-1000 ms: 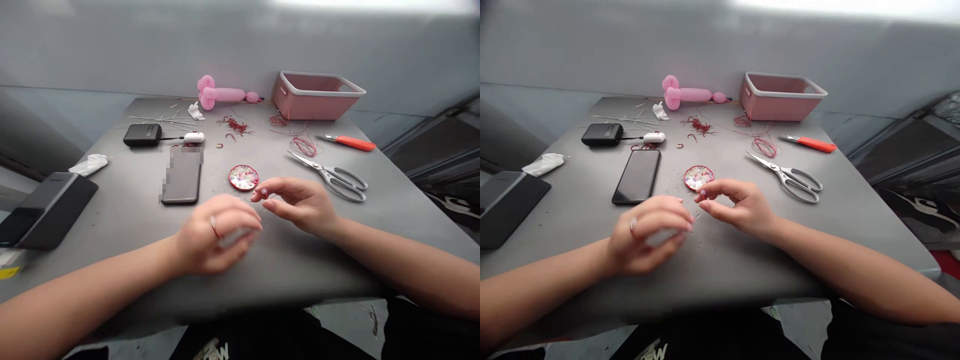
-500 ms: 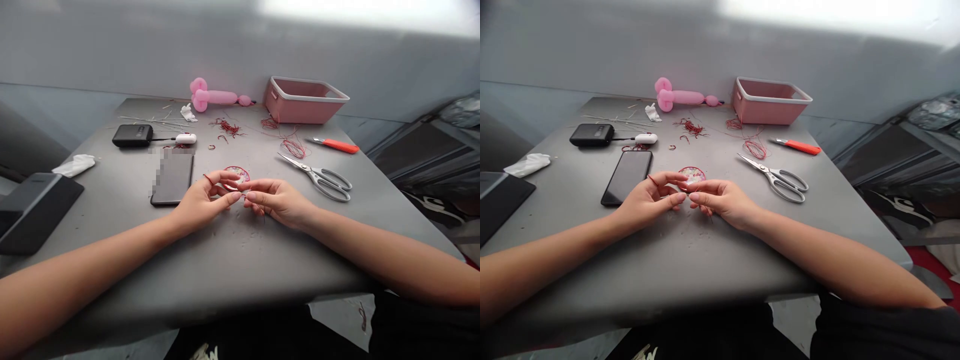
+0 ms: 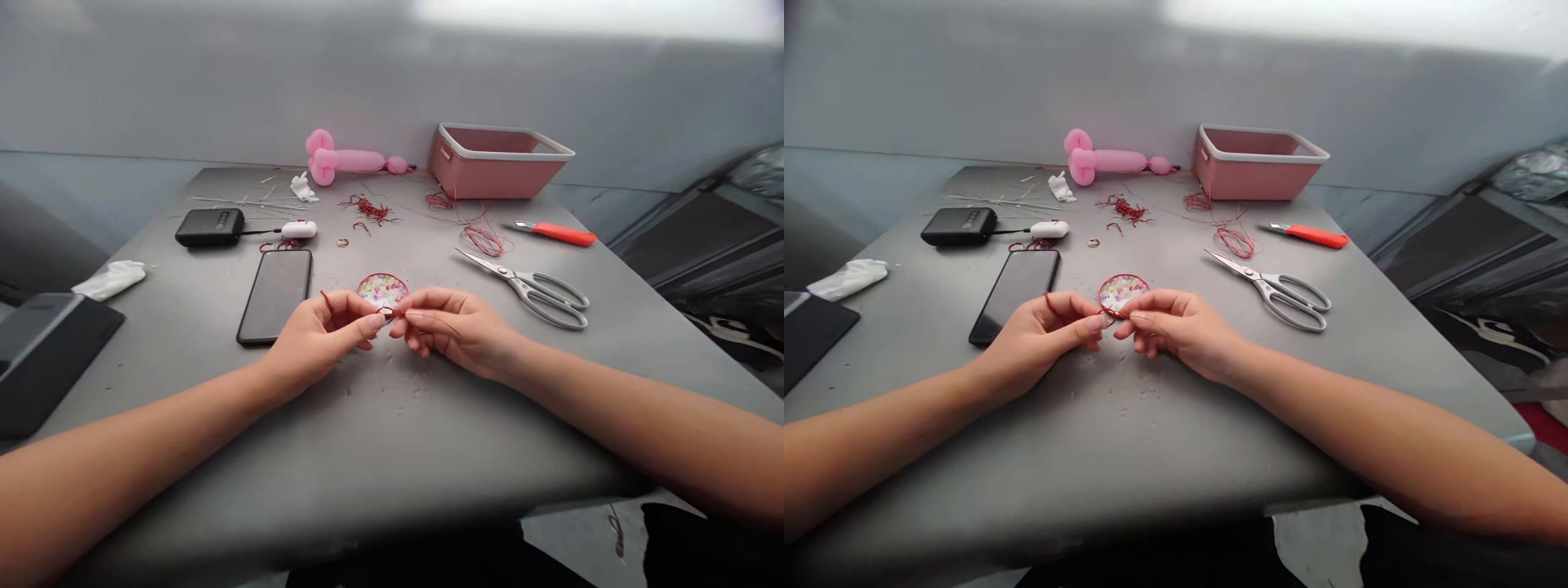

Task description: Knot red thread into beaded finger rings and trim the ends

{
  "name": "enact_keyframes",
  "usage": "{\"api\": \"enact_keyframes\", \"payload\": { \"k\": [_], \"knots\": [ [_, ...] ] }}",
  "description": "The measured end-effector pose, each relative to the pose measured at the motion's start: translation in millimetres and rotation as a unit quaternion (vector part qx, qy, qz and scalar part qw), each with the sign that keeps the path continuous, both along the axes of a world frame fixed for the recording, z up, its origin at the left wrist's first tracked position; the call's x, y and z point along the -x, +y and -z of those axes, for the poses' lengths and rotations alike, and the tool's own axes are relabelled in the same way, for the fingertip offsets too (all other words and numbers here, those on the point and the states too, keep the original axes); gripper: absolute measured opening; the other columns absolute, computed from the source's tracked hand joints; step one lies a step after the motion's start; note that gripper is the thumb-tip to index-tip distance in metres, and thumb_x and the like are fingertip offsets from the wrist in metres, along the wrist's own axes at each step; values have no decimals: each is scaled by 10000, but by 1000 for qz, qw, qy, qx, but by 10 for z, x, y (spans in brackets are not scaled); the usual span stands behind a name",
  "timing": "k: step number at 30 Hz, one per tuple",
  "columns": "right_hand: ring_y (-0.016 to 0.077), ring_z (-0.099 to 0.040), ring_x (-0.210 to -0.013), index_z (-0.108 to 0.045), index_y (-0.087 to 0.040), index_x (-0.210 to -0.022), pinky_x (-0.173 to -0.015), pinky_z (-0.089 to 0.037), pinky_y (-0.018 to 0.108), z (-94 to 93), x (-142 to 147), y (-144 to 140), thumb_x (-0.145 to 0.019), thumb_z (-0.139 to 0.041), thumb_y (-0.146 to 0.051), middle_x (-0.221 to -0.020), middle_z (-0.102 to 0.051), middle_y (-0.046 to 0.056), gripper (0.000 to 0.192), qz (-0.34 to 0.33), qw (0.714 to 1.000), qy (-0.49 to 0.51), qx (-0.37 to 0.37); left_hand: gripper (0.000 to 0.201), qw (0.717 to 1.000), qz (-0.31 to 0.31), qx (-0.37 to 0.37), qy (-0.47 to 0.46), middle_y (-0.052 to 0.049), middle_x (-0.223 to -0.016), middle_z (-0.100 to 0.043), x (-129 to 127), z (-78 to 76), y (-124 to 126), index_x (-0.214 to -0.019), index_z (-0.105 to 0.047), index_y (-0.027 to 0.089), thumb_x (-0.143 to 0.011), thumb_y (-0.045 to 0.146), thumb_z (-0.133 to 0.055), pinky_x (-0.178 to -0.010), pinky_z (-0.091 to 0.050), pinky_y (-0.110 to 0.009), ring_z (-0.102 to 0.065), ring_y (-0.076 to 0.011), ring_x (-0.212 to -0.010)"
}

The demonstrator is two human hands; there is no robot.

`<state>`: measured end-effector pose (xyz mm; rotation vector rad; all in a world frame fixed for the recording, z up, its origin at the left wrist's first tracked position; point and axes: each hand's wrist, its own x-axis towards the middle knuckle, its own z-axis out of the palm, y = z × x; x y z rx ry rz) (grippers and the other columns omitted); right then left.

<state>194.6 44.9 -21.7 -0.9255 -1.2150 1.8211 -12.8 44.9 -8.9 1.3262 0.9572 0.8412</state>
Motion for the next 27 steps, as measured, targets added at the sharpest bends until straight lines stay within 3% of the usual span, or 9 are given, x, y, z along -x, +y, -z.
{"api": "enact_keyframes", "payload": {
  "k": [3,8,14,18,20,23,27],
  "knots": [
    [73,-576,-613,-704,-180,-904,-584,-485,208,-8,10,-41,-729,-816,-313,-812,-702,9,248,-3,998,-28,-56,256,1000,-1,12,-6,22,-686,-650,12,-10,-36,-761,-656,149,-741,360,-799,-656,-476,-196,-578,-83,-655],
    [61,-527,-578,-715,-180,-840,-545,-443,192,-28,19,-101,-777,-768,-397,-693,-629,-22,232,2,987,-101,-124,212,1000,8,17,0,13,-731,-665,4,0,-111,-776,-660,137,-752,303,-789,-649,-466,-179,-584,-73,-677],
    [83,-540,-605,-709,-177,-874,-564,-455,218,9,12,-84,-779,-739,-310,-722,-627,-11,166,-1,984,-115,-137,191,1000,9,-2,-3,18,-698,-651,1,-3,-101,-787,-649,135,-773,285,-767,-640,-474,-181,-585,-73,-657],
    [112,-576,-637,-721,-165,-850,-572,-466,232,29,-2,-42,-722,-621,-147,-708,-634,8,163,-3,995,-53,-87,170,1000,18,-17,5,15,-716,-655,14,27,-108,-802,-647,134,-799,273,-744,-642,-481,-175,-587,-69,-662],
    [117,-577,-641,-724,-158,-840,-572,-464,237,30,-6,-24,-742,-596,-172,-707,-637,19,161,-9,998,-27,-59,145,999,24,-28,6,15,-740,-657,25,54,-123,-813,-648,140,-807,255,-736,-642,-482,-167,-589,-65,-673],
    [103,-556,-628,-708,-153,-829,-573,-442,233,24,-4,-11,-816,-665,-319,-719,-632,17,172,-19,996,-62,-67,91,997,39,-67,8,3,-794,-677,39,96,-141,-843,-657,152,-833,227,-708,-673,-501,-172,-614,-75,-719],
    [90,-530,-610,-701,-152,-822,-555,-410,227,10,0,-15,-841,-681,-457,-702,-604,4,306,-31,989,-115,-87,29,983,40,-176,33,-25,-829,-704,46,130,-140,-872,-666,158,-866,186,-661,-693,-538,-207,-661,-111,-765]
  ]
}}
